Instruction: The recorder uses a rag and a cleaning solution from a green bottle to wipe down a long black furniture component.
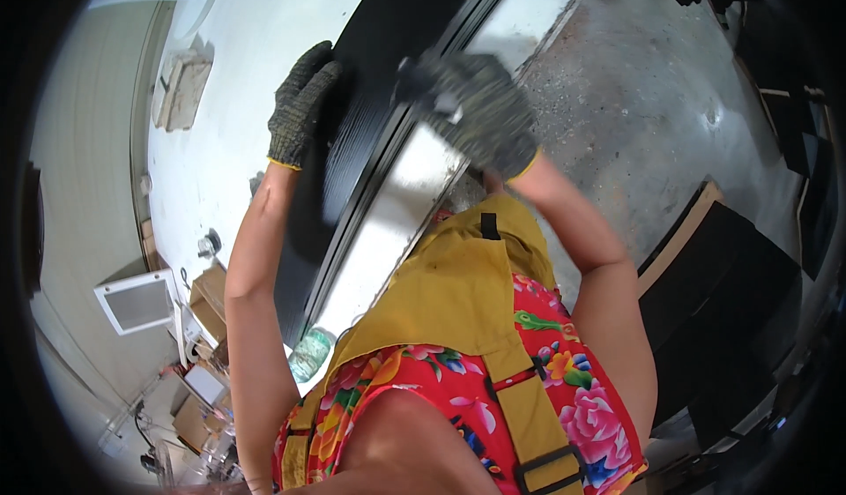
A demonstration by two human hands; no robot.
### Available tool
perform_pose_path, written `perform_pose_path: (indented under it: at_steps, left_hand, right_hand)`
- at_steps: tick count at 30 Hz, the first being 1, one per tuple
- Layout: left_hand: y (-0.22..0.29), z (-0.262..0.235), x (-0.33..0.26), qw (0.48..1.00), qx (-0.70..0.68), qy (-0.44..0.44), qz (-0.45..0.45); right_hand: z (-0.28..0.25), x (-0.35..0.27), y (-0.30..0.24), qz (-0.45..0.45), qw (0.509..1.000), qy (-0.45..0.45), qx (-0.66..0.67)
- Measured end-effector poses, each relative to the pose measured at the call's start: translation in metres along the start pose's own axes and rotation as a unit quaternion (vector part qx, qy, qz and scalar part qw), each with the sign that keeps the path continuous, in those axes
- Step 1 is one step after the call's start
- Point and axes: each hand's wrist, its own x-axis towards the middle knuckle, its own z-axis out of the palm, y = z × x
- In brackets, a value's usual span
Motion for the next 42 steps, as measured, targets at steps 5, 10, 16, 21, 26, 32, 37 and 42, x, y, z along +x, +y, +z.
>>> perform_pose_path:
  at_steps: [5,10,16,21,26,32,37,42]
  left_hand:
    - [0.004,0.026,0.024,0.997,0.083,0.005,-0.003]
    - [0.003,0.034,0.023,0.996,0.089,0.022,-0.010]
    - [0.013,0.033,0.022,0.992,0.122,0.027,-0.013]
    - [0.014,0.033,0.022,0.992,0.123,0.031,-0.003]
    - [0.015,0.031,0.018,0.991,0.128,0.041,-0.016]
    - [0.015,0.032,0.019,0.991,0.132,0.035,-0.001]
    - [0.019,0.033,0.017,0.990,0.134,0.036,-0.022]
    - [0.016,0.037,0.020,0.992,0.119,0.038,-0.012]
  right_hand:
    - [-0.001,0.008,0.021,-0.042,0.999,0.003,0.017]
    - [-0.021,0.057,0.112,-0.010,0.985,0.072,-0.154]
    - [-0.036,0.086,0.131,-0.028,0.984,0.105,-0.142]
    - [-0.009,0.028,0.049,-0.042,0.998,-0.009,-0.037]
    - [-0.029,0.075,0.101,-0.011,0.984,0.060,-0.167]
    - [-0.043,0.122,0.189,0.036,0.944,0.239,-0.226]
    - [-0.025,0.090,0.168,0.042,0.995,0.092,0.005]
    - [-0.020,0.036,0.085,0.044,0.999,-0.029,0.002]
